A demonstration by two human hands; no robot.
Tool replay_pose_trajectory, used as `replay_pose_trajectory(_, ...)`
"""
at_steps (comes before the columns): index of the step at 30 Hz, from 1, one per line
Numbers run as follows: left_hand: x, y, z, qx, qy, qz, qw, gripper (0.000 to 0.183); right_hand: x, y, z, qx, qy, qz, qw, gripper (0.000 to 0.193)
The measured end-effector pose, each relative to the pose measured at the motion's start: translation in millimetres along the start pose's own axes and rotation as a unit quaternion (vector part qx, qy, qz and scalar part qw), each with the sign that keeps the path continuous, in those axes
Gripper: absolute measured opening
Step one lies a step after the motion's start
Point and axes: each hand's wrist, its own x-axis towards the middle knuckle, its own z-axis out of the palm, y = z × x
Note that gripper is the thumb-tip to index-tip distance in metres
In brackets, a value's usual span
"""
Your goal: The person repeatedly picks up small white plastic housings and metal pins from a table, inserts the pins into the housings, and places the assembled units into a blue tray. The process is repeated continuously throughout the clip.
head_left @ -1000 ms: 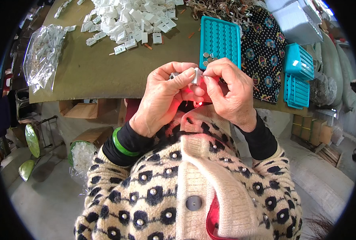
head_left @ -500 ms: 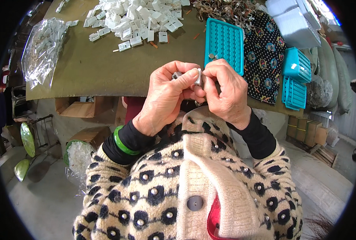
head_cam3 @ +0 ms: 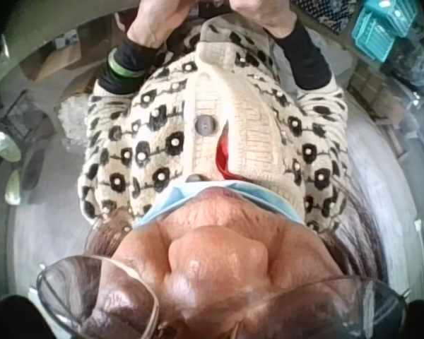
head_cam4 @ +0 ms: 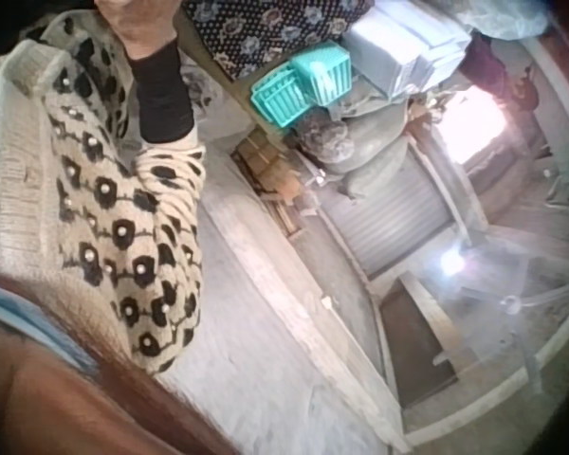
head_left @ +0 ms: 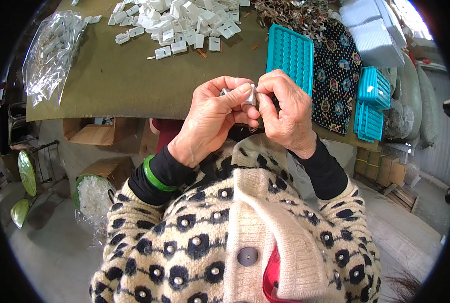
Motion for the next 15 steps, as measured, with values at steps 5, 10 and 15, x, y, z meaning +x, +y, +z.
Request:
replay_pose_trajectory(5, -1.1, 1.3, -0.2, 0.014, 0.013, -0.013, 1.0, 0.018, 1.2, -5.8, -10.1, 0.094, -0.031, 0.12, 0.988, 0.012)
replay_pose_trajectory(10, -1.1, -2.6, -4.0, -0.021, 0.006, -0.007, 1.0, 0.013, -3.5, -1.5, -6.1, 0.013, -0.022, 0.027, 0.999, 0.013)
replay_pose_trajectory(15, 1.4, -7.7, -1.7, 0.001, 0.019, 0.008, 1.0, 0.016, 1.2, -3.7, -5.3, -0.019, -0.018, -0.006, 1.0, 0.013)
